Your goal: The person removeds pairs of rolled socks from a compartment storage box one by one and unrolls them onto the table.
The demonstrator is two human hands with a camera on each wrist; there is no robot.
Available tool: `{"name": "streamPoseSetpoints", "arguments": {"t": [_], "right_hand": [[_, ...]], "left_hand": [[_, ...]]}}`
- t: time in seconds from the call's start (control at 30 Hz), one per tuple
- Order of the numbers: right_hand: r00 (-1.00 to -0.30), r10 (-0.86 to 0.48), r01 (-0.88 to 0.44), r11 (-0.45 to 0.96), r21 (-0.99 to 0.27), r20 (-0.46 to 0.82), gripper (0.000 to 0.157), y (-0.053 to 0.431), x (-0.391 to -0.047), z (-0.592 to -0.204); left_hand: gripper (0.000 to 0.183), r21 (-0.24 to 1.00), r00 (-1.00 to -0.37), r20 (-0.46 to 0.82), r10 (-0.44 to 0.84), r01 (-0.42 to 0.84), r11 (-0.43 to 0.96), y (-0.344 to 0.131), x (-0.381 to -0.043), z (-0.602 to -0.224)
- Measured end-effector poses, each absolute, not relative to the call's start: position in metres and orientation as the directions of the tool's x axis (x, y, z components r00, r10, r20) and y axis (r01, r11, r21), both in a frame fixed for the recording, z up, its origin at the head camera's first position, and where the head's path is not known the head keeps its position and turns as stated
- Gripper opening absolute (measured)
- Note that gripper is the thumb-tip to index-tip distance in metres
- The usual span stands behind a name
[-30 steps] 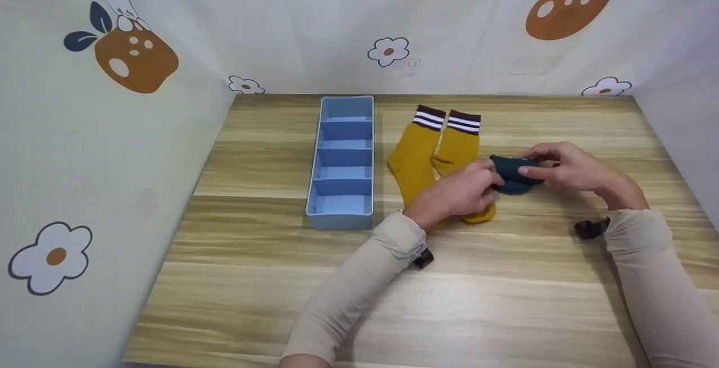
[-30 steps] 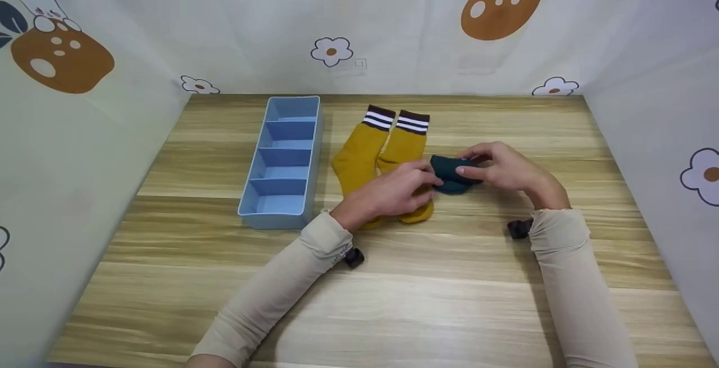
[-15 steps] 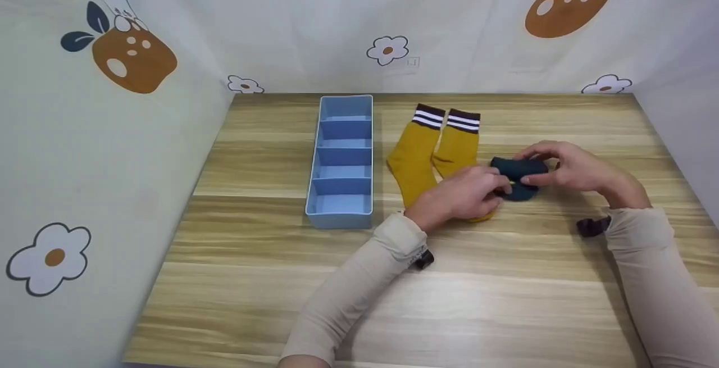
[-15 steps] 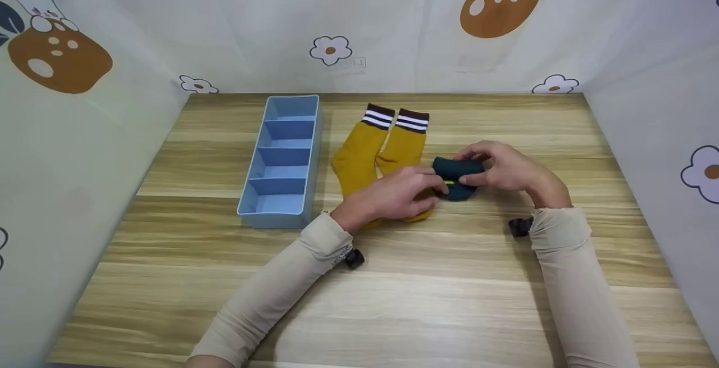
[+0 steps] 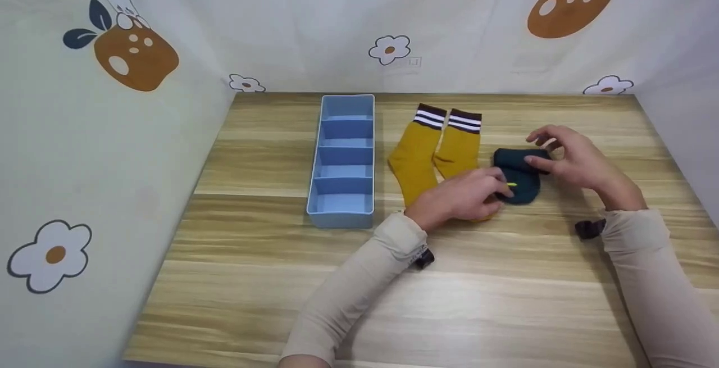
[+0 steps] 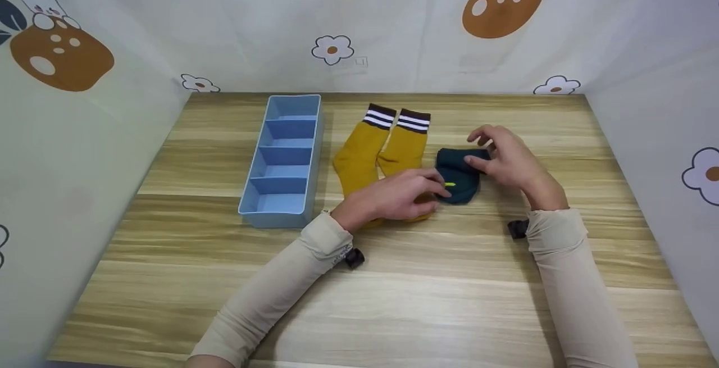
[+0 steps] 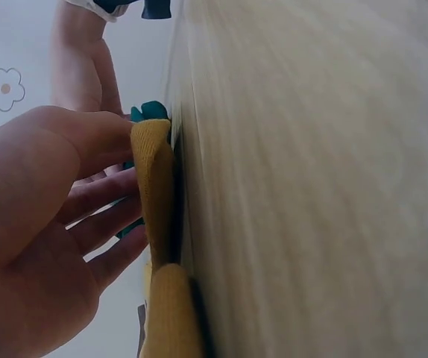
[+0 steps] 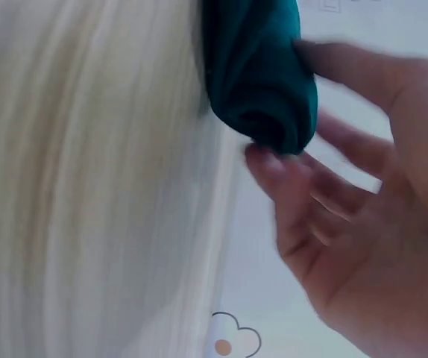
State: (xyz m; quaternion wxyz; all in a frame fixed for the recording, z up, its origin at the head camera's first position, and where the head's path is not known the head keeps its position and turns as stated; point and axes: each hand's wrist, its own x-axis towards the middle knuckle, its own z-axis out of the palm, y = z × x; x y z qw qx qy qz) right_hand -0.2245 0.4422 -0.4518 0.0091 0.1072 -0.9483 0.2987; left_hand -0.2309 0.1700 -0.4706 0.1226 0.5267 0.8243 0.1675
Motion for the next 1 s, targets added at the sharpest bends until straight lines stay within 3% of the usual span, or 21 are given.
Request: {"name": "streamPoseSetpoints", "arguments": {"t": [0.1, 0.17, 0.37, 0.57, 0.83, 1.0], "right_hand": [[-0.958, -0.225, -0.285, 0.805, -0.52, 0.177, 0.013, 0.4401, -0.2259, -0.4532], [-0.96, -0.227, -0.281, 0.821, -0.498, 0.167, 0.007, 0.4387, -0.2256, -0.4524], [-0.972, -0.229, -0.224, 0.832, -0.507, 0.053, 0.025, 0.4415, -0.2264, -0.4514], [-0.964, -0.231, -0.265, 0.827, -0.495, 0.13, 0.03, 0.4404, -0.2281, -0.4538], [-0.958, -0.175, -0.266, 0.84, -0.473, 0.229, 0.01, 0.4392, -0.2274, -0.4555], [-0.967, -0.187, -0.248, 0.839, -0.485, 0.171, 0.024, 0.4392, -0.2306, -0.4563]], "left_hand": [[0.038, 0.399, -0.407, -0.017, 0.913, 0.835, 0.379, 0.1694, -0.2311, -0.4716], [0.039, 0.403, -0.406, -0.02, 0.914, 0.833, 0.379, 0.1689, -0.2312, -0.4717], [0.041, 0.41, -0.412, -0.055, 0.91, 0.821, 0.397, 0.1684, -0.2317, -0.4707], [0.041, 0.407, -0.421, -0.09, 0.902, 0.811, 0.419, 0.1692, -0.2304, -0.4689], [0.039, 0.411, -0.411, -0.101, 0.906, 0.812, 0.414, 0.1716, -0.2294, -0.4664], [0.037, 0.417, -0.401, -0.072, 0.913, 0.819, 0.393, 0.1694, -0.2307, -0.4674]]}}
